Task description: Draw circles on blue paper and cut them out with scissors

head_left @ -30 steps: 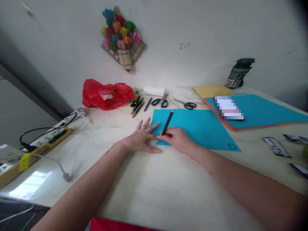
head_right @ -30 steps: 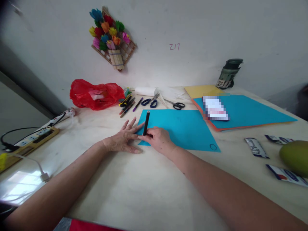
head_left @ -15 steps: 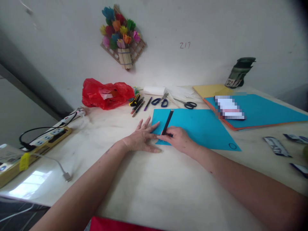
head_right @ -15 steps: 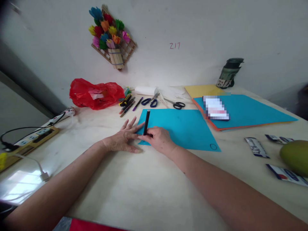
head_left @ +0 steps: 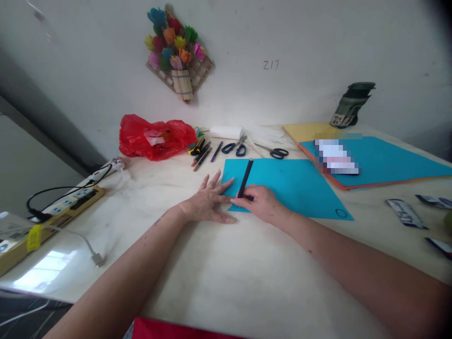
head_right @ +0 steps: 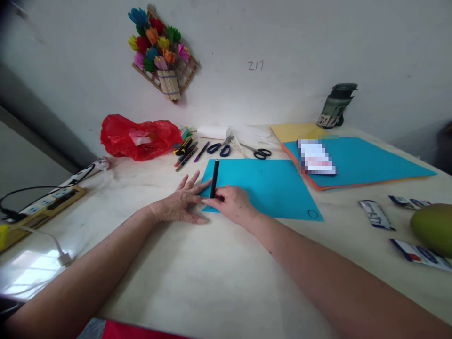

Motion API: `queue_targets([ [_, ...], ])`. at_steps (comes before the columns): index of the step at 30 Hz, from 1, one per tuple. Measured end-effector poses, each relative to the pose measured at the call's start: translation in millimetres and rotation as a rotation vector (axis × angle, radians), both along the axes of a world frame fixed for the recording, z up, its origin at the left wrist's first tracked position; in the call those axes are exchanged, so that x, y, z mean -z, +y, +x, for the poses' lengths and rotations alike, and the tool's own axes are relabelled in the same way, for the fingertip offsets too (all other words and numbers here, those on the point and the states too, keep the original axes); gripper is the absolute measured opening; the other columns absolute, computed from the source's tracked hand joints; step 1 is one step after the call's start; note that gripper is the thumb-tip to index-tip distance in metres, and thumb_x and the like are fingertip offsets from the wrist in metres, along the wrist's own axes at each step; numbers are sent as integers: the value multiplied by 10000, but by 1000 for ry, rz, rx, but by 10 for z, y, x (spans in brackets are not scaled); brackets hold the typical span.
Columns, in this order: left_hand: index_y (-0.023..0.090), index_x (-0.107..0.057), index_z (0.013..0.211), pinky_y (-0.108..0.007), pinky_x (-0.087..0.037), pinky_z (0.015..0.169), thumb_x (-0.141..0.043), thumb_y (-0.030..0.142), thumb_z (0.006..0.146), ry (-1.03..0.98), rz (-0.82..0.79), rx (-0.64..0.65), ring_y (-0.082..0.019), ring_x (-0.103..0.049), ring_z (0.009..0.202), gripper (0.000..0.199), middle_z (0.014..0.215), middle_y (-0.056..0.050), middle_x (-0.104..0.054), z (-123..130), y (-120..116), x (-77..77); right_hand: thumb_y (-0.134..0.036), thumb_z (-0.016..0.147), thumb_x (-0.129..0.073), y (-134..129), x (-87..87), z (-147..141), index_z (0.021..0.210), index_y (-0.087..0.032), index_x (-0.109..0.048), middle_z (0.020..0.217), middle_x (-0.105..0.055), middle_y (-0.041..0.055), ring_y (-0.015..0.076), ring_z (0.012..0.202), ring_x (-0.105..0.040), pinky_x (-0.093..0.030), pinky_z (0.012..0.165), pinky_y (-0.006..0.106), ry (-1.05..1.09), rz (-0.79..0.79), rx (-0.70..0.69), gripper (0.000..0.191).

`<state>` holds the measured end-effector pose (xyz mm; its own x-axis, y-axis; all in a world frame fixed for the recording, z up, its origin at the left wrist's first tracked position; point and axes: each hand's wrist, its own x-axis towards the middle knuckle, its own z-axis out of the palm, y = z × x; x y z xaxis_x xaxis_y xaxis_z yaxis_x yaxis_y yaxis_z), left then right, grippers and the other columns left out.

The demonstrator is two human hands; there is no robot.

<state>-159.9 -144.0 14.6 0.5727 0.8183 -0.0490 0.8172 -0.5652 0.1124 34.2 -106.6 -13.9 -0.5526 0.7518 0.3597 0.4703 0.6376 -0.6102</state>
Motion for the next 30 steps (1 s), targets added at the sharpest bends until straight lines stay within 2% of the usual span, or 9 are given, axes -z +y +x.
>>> queue_targets([
  [30,409,-453,1185,-534,105,976,-447,700,642,-3,-13,-18,-327,172,1249,616,1420,106,-1,13,-14,-26,-481,724,-527,-27,-61,19,726,-202,-664,696,-616,28,126,627,-532,-365,538,231,-52,-30,7,311],
])
